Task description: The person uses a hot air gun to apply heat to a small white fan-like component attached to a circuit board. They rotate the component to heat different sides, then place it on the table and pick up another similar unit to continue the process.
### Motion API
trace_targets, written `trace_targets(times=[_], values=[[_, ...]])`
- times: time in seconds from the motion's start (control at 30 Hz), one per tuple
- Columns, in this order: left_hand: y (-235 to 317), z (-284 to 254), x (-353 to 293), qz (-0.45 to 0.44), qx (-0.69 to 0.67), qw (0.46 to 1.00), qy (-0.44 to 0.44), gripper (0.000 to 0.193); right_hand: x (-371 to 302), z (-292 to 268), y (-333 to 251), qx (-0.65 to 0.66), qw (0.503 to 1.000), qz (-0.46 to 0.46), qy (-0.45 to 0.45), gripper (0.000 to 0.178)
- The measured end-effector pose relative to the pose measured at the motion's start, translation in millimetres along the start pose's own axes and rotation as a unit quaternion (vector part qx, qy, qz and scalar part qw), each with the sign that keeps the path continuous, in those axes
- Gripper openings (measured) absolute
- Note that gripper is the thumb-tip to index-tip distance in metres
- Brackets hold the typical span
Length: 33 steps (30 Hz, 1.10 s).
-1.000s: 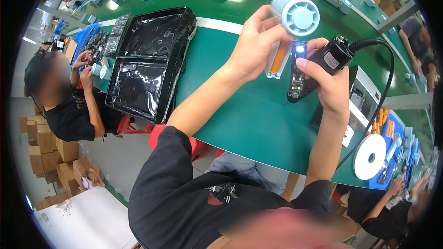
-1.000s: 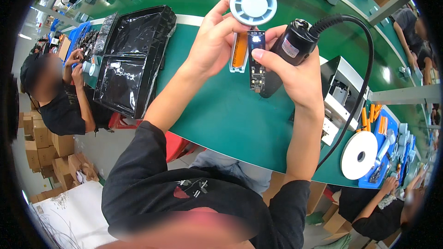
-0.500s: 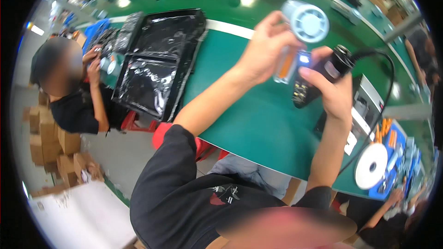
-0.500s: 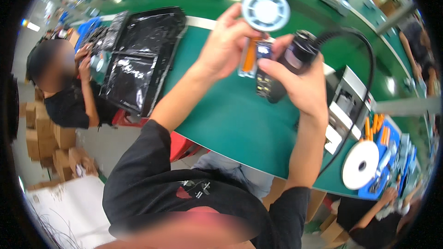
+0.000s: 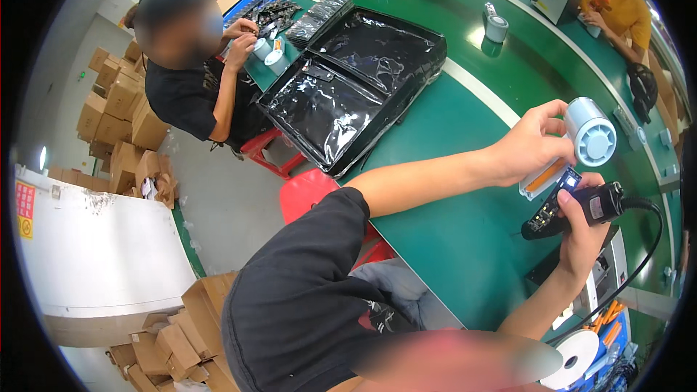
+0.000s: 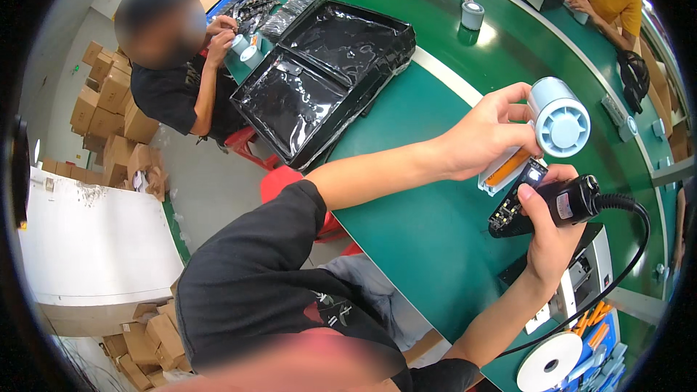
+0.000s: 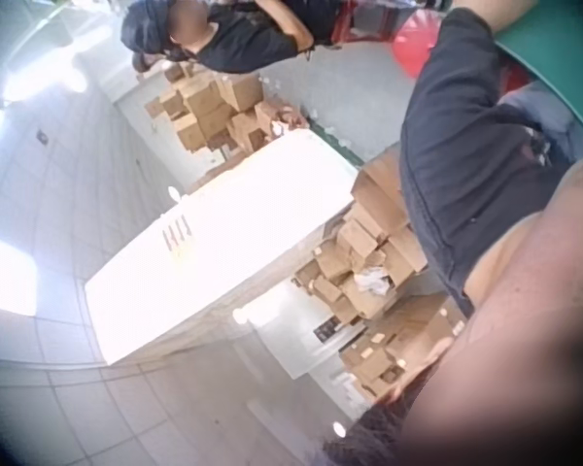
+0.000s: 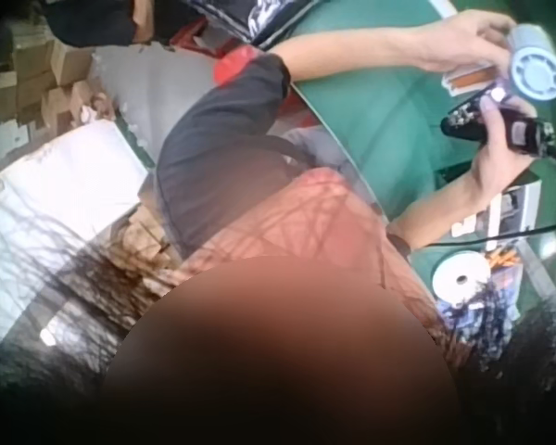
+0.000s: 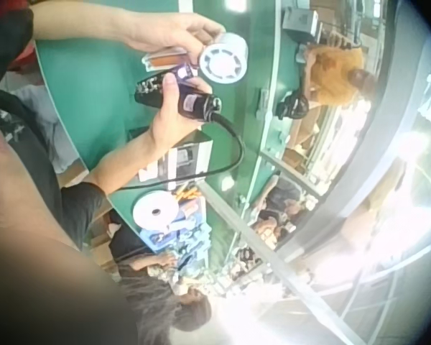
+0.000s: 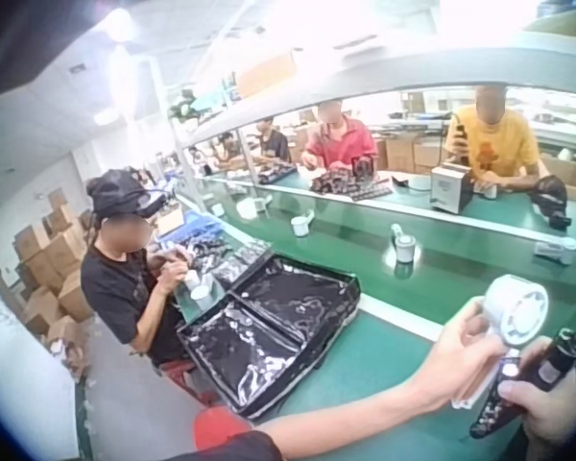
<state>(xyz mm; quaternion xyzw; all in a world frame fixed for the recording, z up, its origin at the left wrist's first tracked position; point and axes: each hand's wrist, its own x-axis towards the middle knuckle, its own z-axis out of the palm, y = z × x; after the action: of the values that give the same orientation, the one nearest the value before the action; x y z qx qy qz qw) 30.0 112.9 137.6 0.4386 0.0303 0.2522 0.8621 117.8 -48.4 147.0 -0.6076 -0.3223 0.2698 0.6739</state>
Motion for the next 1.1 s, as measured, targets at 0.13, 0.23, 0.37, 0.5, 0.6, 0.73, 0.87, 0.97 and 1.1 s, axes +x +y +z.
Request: trace_targets(times=[0.13,0.23,0.37,0.5,0.6,0.73,0.87,0.97,1.1], values=[[1,-1,1,0.001,0.0,1.0,-0.003,0.043,1,1,0,-0.002,1.0,-0.01,0.002,0.036],[0,1,1,0.0,-0.001,1.0,-0.003,0.043,0,-2,0,-0.007,1.0,-0.005,0.002,0.036],[3,1,-1,0.001,0.003,1.0,-0.002,0.043,0,2,0,-0.006,1.0,-0.011,0.004,0.036],[3,0,-2,0.001,0.003,1.0,0.0,0.044,-1,4,-1,-0.009,1.0,-0.016,0.002,0.034],[1,1,2,0.012,0.003,1.0,-0.006,0.045,0,-1,-1,0.0,1.0,-0.017,-0.014,0.034],[-4,-4,3,0.025,0.024,0.999,0.007,0.044,2,0,2,-0.045,0.998,-0.036,0.001,0.033],[0,-1,2,0.02,0.032,0.999,0.002,0.041,6,-2,-2,-0.03,0.998,-0.041,-0.033,0.031],[2,1,2,0.002,0.039,0.999,-0.006,0.043,5,-4,-7,-0.013,0.999,-0.036,-0.038,0.03],[6,0,1,0.009,0.046,0.999,-0.004,0.043,7,-1,-6,-0.01,0.998,-0.039,-0.046,0.029]])
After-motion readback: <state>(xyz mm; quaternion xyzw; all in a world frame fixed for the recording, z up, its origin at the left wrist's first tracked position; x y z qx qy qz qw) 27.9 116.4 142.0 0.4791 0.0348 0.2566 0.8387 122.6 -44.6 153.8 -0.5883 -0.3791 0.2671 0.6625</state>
